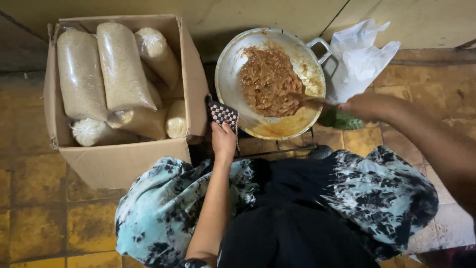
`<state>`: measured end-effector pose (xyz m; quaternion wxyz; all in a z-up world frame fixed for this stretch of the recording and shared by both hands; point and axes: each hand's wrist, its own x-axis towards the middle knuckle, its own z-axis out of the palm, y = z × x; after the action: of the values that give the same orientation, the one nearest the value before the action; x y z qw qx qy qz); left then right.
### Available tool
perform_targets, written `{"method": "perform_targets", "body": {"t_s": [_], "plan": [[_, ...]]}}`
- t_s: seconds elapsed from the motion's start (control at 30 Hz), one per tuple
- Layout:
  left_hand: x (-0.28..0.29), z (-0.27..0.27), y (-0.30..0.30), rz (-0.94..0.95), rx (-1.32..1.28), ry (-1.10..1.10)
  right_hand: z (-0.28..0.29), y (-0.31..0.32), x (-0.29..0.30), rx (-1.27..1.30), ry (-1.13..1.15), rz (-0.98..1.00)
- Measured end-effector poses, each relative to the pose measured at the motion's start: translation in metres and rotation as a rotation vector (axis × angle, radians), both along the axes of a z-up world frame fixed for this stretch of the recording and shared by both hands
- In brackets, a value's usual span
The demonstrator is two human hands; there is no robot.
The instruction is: Stirring and scraping a thick brown mixture in a large metal pan using a wooden spatula while holding the pan with a potholder.
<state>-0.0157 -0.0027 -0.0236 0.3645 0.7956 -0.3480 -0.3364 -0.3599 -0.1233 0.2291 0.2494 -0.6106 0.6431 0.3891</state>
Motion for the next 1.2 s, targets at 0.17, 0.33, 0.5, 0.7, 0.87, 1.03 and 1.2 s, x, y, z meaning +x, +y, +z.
{"method": "perform_targets", "body": {"t_s": [0.17, 0.33, 0.5, 0.7, 0.87, 1.03, 1.2], "plan": [[0.002, 0.010, 0.000, -0.006, 0.039, 0.038, 0.022, 0.000, 0.026, -0.271, 0.268, 0.296], [0.006, 0.005, 0.000, -0.014, 0.027, 0.044, 0.034, -0.001, 0.041, -0.301, 0.337, 0.353], [0.004, -0.011, -0.002, -0.006, 0.011, 0.013, -0.047, -0.018, 0.003, -0.479, 0.466, 0.445], [0.008, -0.016, -0.007, -0.019, 0.057, 0.090, -0.165, -0.047, -0.030, -1.086, 0.073, 0.685], [0.011, -0.010, -0.003, -0.028, 0.045, 0.097, -0.125, -0.057, -0.030, -0.958, 0.190, 0.656], [0.009, -0.006, -0.006, -0.050, 0.034, 0.098, -0.114, -0.055, -0.038, -0.863, 0.263, 0.632], [0.013, -0.008, -0.006, -0.054, 0.024, 0.121, -0.177, -0.081, -0.014, -1.308, 0.088, 0.869]]}}
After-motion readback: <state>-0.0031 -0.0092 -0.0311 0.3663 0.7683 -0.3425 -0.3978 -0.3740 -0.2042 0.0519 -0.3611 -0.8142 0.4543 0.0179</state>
